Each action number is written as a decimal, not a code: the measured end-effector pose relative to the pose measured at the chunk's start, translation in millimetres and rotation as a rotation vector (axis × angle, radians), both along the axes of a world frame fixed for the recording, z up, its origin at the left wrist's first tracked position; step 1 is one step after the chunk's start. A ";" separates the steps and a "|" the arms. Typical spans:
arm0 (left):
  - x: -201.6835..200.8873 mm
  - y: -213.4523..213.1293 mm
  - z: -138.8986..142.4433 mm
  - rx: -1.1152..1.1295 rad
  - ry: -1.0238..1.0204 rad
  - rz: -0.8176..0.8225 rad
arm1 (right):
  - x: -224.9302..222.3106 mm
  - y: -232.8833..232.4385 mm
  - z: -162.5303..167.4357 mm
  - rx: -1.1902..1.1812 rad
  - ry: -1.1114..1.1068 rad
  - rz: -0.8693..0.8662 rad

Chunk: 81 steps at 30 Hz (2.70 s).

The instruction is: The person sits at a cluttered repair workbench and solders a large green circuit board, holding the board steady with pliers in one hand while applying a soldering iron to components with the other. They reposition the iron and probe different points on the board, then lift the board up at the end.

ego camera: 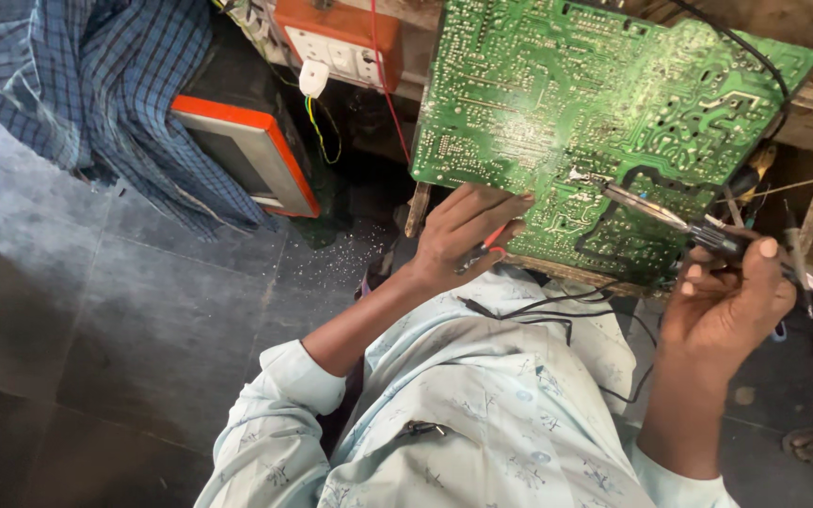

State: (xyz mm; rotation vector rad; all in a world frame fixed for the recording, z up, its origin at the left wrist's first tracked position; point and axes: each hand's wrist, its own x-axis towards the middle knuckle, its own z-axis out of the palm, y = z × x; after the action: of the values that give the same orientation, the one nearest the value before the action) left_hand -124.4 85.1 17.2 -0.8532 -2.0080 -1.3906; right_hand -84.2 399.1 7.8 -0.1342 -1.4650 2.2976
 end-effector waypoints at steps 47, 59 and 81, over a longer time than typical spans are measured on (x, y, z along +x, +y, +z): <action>2.2 2.6 -8.6 -0.270 0.275 0.095 | -74.0 -86.5 41.9 0.408 0.420 -0.114; 2.6 2.6 -6.2 -0.264 0.275 0.112 | -73.8 -98.1 50.7 0.507 0.363 -0.099; 3.3 2.8 -2.2 -0.218 0.233 0.079 | -55.8 -104.3 70.8 0.876 0.436 -0.135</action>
State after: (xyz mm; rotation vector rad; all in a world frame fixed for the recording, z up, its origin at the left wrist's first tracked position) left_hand -121.1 88.0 15.0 -0.9697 -2.0099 -0.9916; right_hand -140.0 294.8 78.6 0.4696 -1.9638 1.2901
